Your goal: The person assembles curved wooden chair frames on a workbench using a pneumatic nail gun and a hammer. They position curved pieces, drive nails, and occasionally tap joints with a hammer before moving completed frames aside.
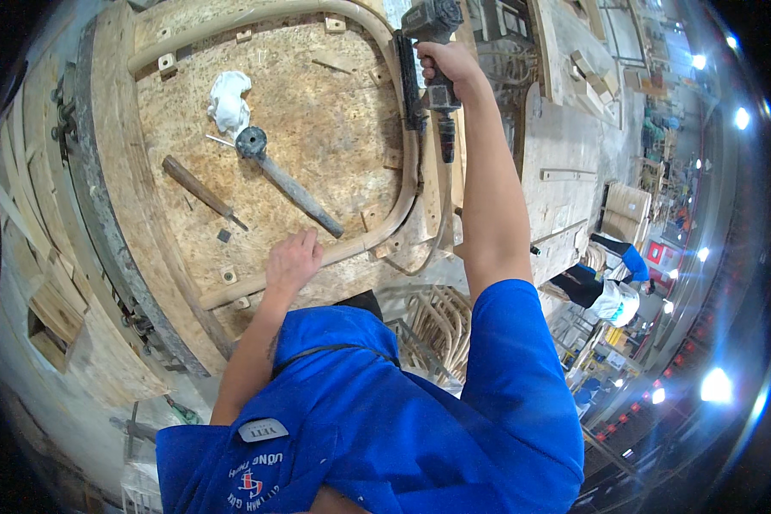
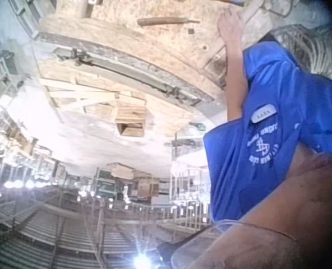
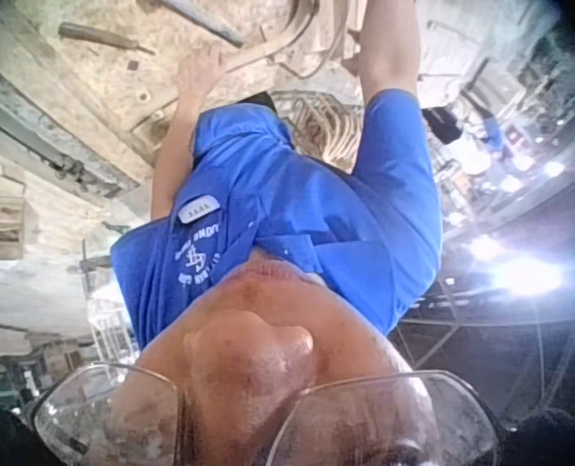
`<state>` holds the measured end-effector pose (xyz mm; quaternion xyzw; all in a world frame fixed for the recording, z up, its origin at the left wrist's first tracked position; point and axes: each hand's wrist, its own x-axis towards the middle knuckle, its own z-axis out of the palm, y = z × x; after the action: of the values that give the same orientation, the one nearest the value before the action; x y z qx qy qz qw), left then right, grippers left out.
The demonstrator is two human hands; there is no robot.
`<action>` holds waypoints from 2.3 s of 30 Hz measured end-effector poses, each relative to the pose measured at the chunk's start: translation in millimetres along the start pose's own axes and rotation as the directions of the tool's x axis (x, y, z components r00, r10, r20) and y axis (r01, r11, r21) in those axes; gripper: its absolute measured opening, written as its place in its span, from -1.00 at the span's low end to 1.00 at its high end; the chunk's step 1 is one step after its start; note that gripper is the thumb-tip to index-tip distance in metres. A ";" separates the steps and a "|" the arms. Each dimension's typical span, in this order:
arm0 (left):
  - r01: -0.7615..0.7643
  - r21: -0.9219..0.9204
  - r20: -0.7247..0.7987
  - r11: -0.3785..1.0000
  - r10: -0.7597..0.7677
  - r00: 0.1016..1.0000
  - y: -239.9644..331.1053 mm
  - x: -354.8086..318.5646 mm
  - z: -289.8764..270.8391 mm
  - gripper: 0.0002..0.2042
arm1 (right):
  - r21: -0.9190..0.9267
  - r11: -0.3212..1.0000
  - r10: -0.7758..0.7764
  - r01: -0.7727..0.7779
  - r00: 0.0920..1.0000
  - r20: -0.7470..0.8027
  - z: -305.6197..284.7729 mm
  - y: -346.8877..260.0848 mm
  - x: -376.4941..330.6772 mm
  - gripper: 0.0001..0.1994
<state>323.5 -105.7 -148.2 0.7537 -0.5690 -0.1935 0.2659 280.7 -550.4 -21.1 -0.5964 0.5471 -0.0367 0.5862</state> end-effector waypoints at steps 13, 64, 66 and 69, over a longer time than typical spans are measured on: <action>0.010 -0.011 -0.005 1.000 -0.010 1.000 0.5 1.8 -1.6 -0.88 | -0.002 1.000 0.021 -0.021 1.000 0.014 3.4 -6.3 -5.2 -0.82; 0.021 0.023 0.011 1.000 -0.022 1.000 -1.6 -4.5 -1.2 -0.84 | 0.025 0.995 -0.099 0.097 0.986 0.134 106.9 -69.4 35.0 -0.87; 0.017 0.019 0.005 1.000 -0.017 1.000 -1.7 -6.5 -0.4 -0.84 | 0.041 0.995 -0.100 0.095 0.980 0.170 109.0 -69.7 36.7 -0.83; 0.003 0.017 -0.031 1.000 -0.003 1.000 -1.1 -7.4 1.8 -0.84 | 0.012 0.994 -0.107 0.106 0.980 0.170 105.3 -66.5 40.2 -0.81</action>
<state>321.2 -98.7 -150.3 0.7597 -0.5653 -0.1772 0.2681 409.4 -528.0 -28.6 -0.6250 0.4624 -0.0176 0.6287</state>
